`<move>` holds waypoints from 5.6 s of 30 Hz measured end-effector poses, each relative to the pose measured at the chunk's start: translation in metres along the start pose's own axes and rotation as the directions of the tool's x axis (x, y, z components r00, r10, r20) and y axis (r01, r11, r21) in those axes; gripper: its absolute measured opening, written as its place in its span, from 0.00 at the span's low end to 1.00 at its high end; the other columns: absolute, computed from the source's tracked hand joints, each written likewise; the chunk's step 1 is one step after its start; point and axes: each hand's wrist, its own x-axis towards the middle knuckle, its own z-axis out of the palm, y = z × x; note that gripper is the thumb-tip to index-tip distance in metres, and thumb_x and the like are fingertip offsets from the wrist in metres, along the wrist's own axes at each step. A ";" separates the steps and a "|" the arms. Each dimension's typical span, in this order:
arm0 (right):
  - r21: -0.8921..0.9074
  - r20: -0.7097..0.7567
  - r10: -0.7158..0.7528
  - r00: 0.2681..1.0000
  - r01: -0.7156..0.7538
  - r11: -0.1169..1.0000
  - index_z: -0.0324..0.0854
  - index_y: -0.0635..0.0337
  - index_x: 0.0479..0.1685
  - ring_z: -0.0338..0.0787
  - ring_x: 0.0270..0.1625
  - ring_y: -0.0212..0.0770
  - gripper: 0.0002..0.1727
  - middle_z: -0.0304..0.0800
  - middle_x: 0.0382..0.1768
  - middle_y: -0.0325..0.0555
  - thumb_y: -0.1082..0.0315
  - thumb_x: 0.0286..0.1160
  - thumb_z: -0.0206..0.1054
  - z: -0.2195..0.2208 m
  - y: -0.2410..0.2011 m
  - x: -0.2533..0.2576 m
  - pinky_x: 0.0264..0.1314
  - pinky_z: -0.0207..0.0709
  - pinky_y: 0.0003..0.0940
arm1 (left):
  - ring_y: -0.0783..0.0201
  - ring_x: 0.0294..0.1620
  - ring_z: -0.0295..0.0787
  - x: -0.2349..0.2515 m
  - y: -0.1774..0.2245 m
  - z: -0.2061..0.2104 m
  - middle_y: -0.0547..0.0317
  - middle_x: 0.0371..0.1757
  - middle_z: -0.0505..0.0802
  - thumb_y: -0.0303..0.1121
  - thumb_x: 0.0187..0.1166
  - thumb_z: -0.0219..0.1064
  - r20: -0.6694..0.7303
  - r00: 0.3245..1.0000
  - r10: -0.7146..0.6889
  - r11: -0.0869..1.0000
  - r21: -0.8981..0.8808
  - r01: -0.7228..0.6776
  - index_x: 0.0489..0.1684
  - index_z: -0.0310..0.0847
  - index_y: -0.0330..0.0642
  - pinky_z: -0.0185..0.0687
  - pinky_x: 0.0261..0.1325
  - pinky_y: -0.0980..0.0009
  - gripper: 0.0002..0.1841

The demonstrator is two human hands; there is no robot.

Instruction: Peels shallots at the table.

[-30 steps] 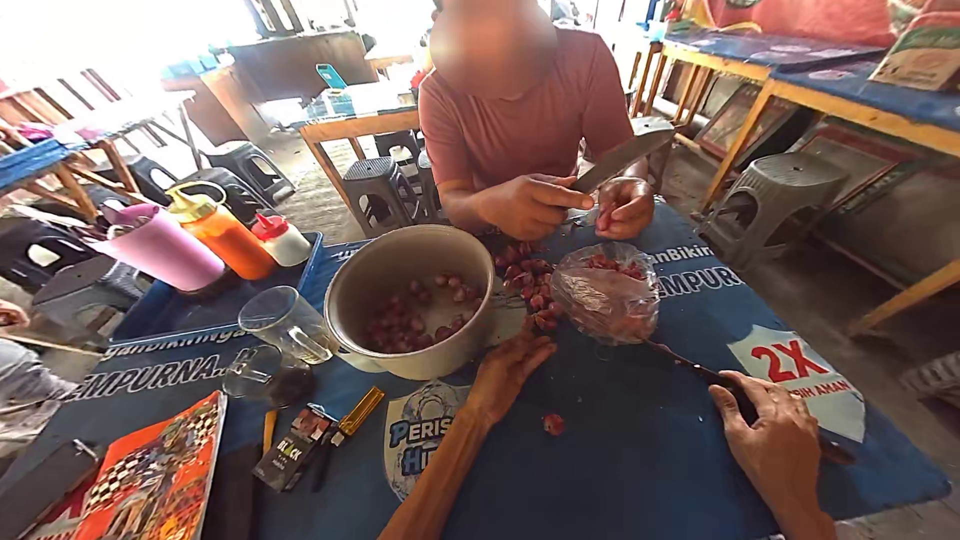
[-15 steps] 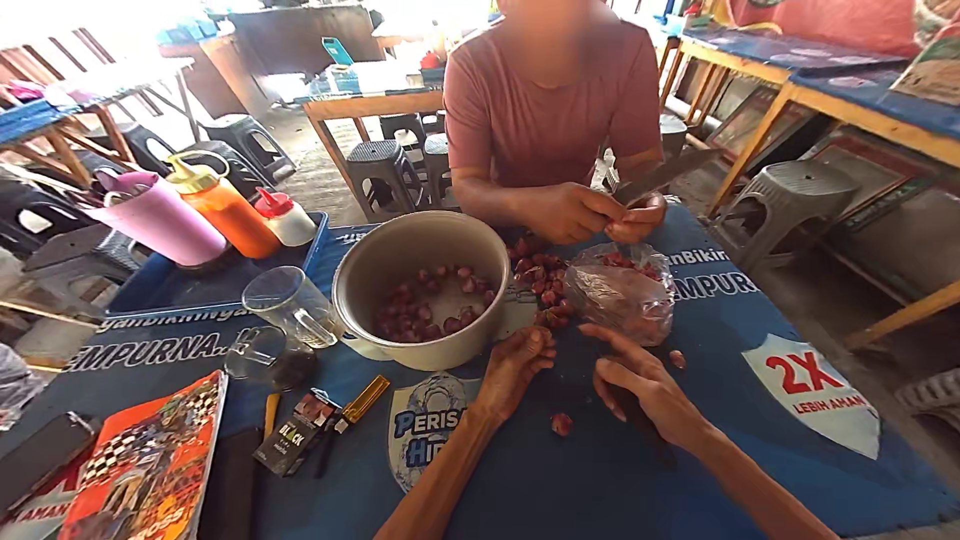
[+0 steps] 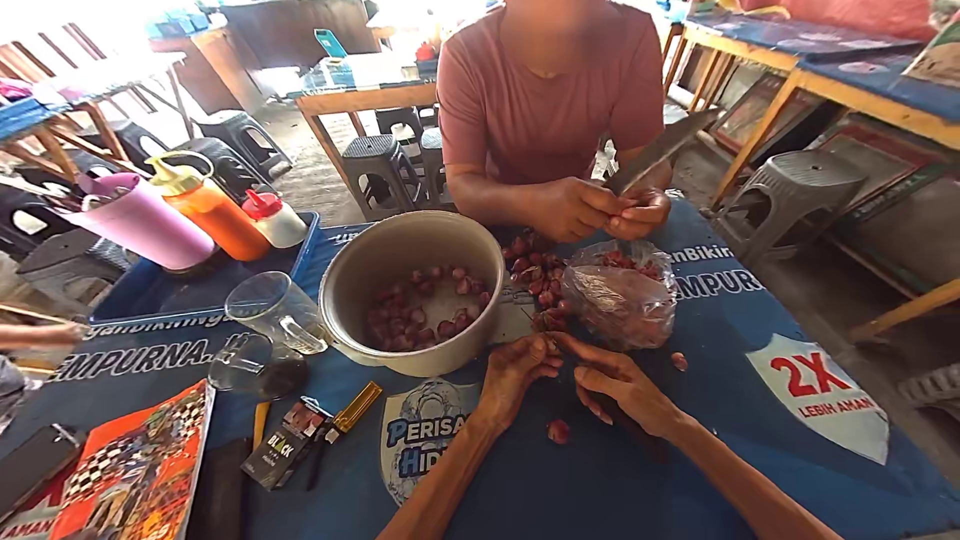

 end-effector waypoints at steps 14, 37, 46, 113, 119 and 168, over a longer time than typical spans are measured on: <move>-0.055 -0.037 -0.037 0.999 0.035 0.998 0.64 0.61 0.88 0.78 0.19 0.25 0.30 0.86 0.30 0.33 0.69 0.86 0.54 0.005 0.003 -0.001 0.20 0.76 0.20 | 0.68 0.34 0.94 -0.001 0.001 0.000 0.56 0.36 0.96 0.25 0.89 0.53 -0.004 1.000 -0.006 0.999 0.046 0.006 0.43 0.85 0.32 0.91 0.43 0.72 0.13; 0.213 0.013 0.144 0.989 -0.143 0.966 0.51 0.54 0.94 0.76 0.16 0.27 0.35 0.77 0.22 0.32 0.68 0.84 0.47 0.007 -0.005 -0.008 0.16 0.72 0.19 | 0.65 0.46 0.93 -0.004 -0.008 0.000 0.56 0.44 0.94 0.17 0.68 0.73 -0.076 0.991 0.110 0.993 0.050 -0.107 0.49 0.80 0.32 0.89 0.57 0.68 0.13; 0.051 -0.079 0.055 0.995 -0.051 0.997 0.62 0.59 0.89 0.77 0.18 0.25 0.30 0.83 0.30 0.32 0.68 0.87 0.48 0.011 0.001 -0.008 0.18 0.75 0.19 | 0.64 0.44 0.95 -0.007 -0.007 0.004 0.53 0.42 0.95 0.18 0.68 0.74 -0.087 0.986 0.144 0.979 0.157 -0.129 0.46 0.81 0.30 0.91 0.54 0.68 0.11; -0.005 -0.071 0.043 0.997 -0.043 0.999 0.63 0.59 0.89 0.76 0.16 0.25 0.29 0.82 0.27 0.30 0.69 0.87 0.50 0.007 0.005 -0.008 0.16 0.73 0.18 | 0.62 0.45 0.96 -0.007 -0.009 0.004 0.53 0.41 0.96 0.18 0.73 0.71 -0.106 0.983 0.153 0.984 0.110 -0.141 0.48 0.83 0.28 0.91 0.58 0.64 0.09; 0.128 -0.082 0.140 0.987 -0.129 0.983 0.64 0.59 0.89 0.75 0.15 0.27 0.30 0.79 0.22 0.32 0.69 0.86 0.48 0.007 -0.001 -0.008 0.15 0.72 0.20 | 0.60 0.46 0.96 -0.006 -0.009 0.002 0.52 0.42 0.96 0.18 0.75 0.69 -0.087 0.986 0.142 0.986 0.105 -0.133 0.50 0.82 0.28 0.91 0.60 0.63 0.09; 0.112 -0.151 0.251 0.956 -0.235 0.965 0.83 0.59 0.57 0.78 0.16 0.26 0.10 0.85 0.25 0.35 0.67 0.83 0.64 0.000 0.009 0.002 0.16 0.72 0.19 | 0.39 0.60 0.89 -0.083 0.016 0.006 0.38 0.58 0.91 0.36 0.70 0.78 0.467 0.884 0.000 0.092 0.881 -0.465 0.62 0.87 0.36 0.87 0.57 0.46 0.22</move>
